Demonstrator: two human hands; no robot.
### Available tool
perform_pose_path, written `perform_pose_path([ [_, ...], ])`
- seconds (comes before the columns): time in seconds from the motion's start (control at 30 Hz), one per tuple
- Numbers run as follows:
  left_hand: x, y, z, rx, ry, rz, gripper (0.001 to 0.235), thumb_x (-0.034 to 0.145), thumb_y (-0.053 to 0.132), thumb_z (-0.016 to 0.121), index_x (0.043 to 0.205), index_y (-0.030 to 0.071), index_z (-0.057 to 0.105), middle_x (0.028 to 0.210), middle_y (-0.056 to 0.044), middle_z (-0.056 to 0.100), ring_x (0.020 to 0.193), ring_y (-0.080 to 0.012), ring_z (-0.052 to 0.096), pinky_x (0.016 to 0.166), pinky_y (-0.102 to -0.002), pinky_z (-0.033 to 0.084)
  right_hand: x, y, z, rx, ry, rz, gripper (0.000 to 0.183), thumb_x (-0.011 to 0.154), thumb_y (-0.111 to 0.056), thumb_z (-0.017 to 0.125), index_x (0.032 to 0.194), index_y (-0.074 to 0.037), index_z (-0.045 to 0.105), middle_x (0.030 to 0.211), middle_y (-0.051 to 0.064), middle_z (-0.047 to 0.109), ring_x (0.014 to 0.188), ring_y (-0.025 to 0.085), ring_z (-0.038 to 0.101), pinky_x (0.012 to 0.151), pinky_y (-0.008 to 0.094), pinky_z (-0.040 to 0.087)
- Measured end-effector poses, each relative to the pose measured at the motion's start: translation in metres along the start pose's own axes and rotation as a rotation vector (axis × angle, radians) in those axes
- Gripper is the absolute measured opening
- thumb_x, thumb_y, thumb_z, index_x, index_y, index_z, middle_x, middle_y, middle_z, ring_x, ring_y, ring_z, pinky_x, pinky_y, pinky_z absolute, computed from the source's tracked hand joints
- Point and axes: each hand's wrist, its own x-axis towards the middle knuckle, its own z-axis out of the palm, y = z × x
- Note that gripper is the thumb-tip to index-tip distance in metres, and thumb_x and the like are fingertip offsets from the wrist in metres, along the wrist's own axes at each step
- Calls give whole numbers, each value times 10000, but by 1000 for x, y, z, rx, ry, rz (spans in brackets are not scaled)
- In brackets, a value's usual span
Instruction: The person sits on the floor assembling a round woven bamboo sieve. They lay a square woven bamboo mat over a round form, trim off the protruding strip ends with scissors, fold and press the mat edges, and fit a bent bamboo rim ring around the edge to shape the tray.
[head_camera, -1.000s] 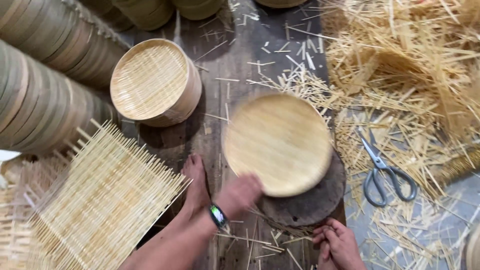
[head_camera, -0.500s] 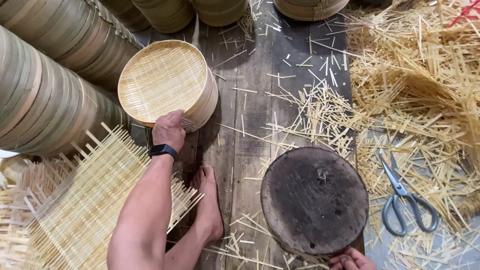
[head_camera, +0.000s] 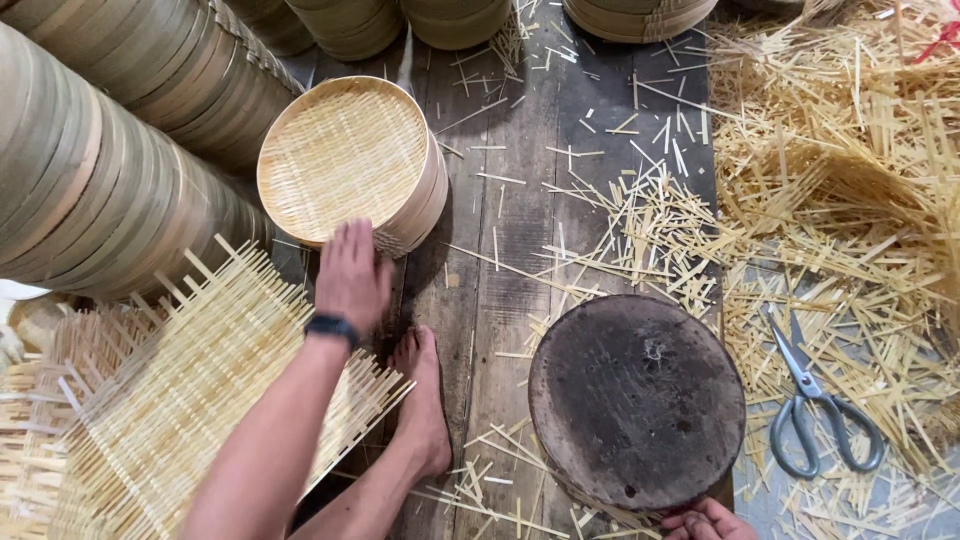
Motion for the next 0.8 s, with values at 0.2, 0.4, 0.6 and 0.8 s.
perform_pose_path([
  [0.2,-105,111,-39,-628,-597,-648,711,954,361,265,1602,148,66,1709,-3,38,1580,-133,26,1288,-339,3,-13,-23,14,-32,-76,104,238,988,-35,511,1114,117,644,784,313,759,574,288,656,542,355,530],
  [0.4,-115,154,-57,-818,-517,-843,722,966,436,269,1610,173,78,1714,21,40,1584,-133,26,1287,-368,20,-54,-60,55,87,-21,-22,259,995,-62,513,1068,149,645,745,266,713,539,246,651,453,342,482],
  [0.6,-102,197,-156,-1054,-423,-1057,739,980,526,275,1619,204,91,1719,49,42,1588,-133,25,1286,-403,41,-79,-86,68,115,-50,24,289,1005,-113,499,1089,115,655,727,270,729,431,276,534,352,365,439],
  [0.8,-103,211,-163,-1259,-472,-1146,691,993,508,320,1566,135,220,1618,-34,197,1480,-209,183,1213,-452,170,-74,-64,58,69,143,-339,264,994,-38,552,1133,112,720,791,233,683,558,214,598,467,306,468],
])
